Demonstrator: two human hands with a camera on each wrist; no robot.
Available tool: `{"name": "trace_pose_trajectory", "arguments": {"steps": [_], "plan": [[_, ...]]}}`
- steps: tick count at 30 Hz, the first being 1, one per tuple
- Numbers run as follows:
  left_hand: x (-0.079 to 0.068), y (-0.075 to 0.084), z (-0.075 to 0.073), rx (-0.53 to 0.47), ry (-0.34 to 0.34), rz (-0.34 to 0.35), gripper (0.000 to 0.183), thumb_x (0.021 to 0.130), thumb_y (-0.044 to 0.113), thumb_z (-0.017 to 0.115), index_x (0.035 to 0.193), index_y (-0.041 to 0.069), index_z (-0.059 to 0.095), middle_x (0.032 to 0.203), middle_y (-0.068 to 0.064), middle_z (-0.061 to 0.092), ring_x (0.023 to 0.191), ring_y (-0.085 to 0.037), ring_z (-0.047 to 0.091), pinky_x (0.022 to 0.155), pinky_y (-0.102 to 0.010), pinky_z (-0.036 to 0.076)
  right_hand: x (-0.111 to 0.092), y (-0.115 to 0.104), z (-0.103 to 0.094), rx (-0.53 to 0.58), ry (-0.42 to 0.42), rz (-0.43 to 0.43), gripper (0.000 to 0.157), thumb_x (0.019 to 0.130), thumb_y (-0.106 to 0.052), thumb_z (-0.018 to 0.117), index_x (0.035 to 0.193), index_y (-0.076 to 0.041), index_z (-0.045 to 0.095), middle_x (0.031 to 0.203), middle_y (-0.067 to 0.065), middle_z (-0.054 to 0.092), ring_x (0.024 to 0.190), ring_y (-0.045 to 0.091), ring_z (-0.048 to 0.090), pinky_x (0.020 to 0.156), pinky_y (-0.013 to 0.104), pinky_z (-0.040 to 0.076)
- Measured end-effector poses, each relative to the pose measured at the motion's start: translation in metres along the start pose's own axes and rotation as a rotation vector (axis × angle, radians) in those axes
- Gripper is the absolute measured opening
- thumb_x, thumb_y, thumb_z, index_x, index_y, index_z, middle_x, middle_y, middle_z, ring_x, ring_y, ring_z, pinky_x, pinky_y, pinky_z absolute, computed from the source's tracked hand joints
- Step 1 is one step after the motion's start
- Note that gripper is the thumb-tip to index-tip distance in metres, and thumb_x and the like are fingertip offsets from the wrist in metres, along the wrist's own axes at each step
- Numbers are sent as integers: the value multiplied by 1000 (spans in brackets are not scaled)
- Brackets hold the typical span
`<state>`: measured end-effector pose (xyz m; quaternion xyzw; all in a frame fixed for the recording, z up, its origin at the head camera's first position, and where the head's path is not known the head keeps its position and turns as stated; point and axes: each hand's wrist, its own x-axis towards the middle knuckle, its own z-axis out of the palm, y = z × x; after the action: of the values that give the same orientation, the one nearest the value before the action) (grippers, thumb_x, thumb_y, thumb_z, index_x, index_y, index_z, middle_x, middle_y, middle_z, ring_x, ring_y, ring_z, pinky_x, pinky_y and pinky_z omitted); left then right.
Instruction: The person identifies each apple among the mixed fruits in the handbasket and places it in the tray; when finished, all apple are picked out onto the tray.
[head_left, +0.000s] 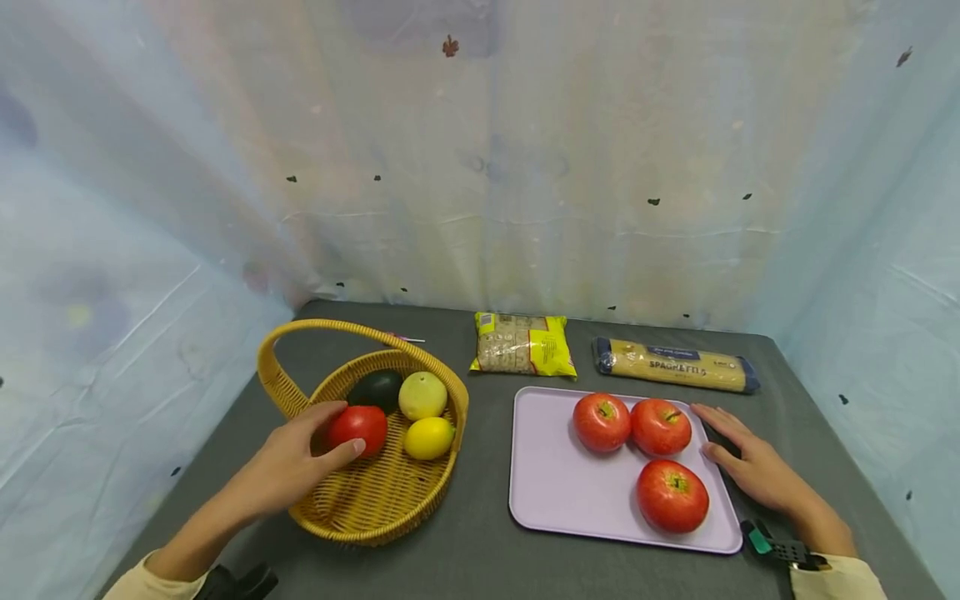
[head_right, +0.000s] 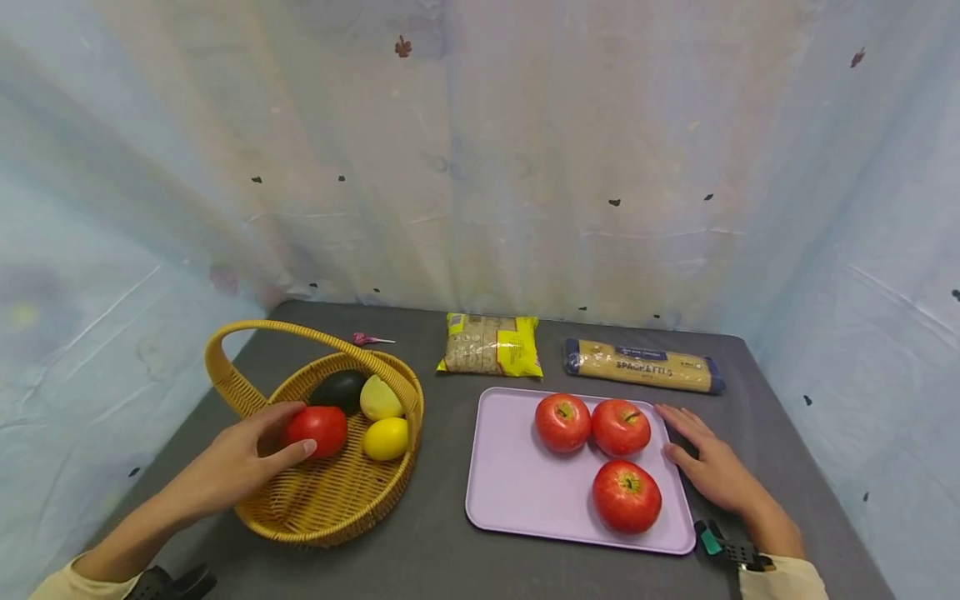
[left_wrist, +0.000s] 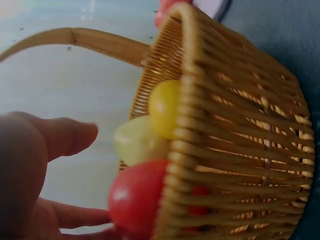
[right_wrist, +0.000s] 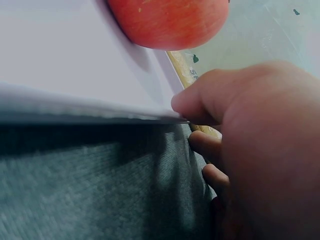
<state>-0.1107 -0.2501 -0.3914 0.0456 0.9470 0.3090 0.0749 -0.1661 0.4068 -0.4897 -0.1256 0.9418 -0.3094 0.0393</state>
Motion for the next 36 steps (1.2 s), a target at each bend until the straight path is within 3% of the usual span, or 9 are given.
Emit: {"name": "trace_pose_trajectory", "arguments": {"steps": [3, 8, 13, 21, 28, 32, 36], "plan": [[11, 0, 6, 18, 25, 28, 78, 102, 52, 75, 159, 4, 52, 159, -29, 55, 134, -48, 62, 103, -65, 58, 0, 1, 0, -3, 17, -17, 64, 109, -24, 67, 166, -8, 44, 166, 37, 39, 149, 67, 32, 106, 91, 30], [24, -1, 12, -48, 10, 70, 58, 99, 42, 82, 144, 10, 62, 140, -17, 69, 119, -34, 71, 93, -48, 63, 0, 2, 1, -3, 27, -24, 63, 108, -22, 68, 165, -7, 46, 166, 36, 41, 149, 65, 33, 107, 90, 31], [28, -1, 13, -64, -14, 126, 51, 90, 32, 93, 125, 12, 62, 125, -10, 71, 111, -30, 70, 84, -39, 62, 0, 2, 1, 0, 25, -33, 63, 108, -22, 67, 166, -8, 45, 165, 35, 41, 150, 66, 33, 107, 91, 31], [30, -2, 10, -9, -114, 121, 81, 86, 35, 94, 152, 6, 59, 135, -20, 69, 106, -26, 70, 83, -40, 61, 1, 1, -1, 13, 6, 4, 65, 110, -27, 65, 168, -10, 42, 169, 35, 37, 153, 67, 27, 107, 93, 27], [28, -4, 11, 1, -133, 93, 90, 83, 41, 96, 154, 1, 57, 132, -20, 71, 106, -26, 71, 85, -43, 63, 2, 1, -2, 14, -3, 12, 66, 110, -28, 65, 169, -11, 40, 170, 35, 36, 154, 67, 25, 108, 93, 27], [25, -3, 12, 20, -114, 95, 92, 80, 42, 98, 153, 1, 59, 132, -20, 72, 105, -26, 71, 84, -45, 64, 2, 1, -2, 15, -4, 13, 66, 110, -27, 65, 169, -10, 40, 170, 35, 36, 154, 67, 25, 108, 93, 26], [20, -1, 15, 19, -51, 117, 91, 80, 42, 99, 152, 3, 60, 133, -21, 72, 104, -27, 72, 83, -46, 65, 2, 2, -2, 9, -1, 6, 66, 110, -27, 65, 169, -10, 41, 169, 35, 36, 154, 67, 26, 108, 93, 27]]}}
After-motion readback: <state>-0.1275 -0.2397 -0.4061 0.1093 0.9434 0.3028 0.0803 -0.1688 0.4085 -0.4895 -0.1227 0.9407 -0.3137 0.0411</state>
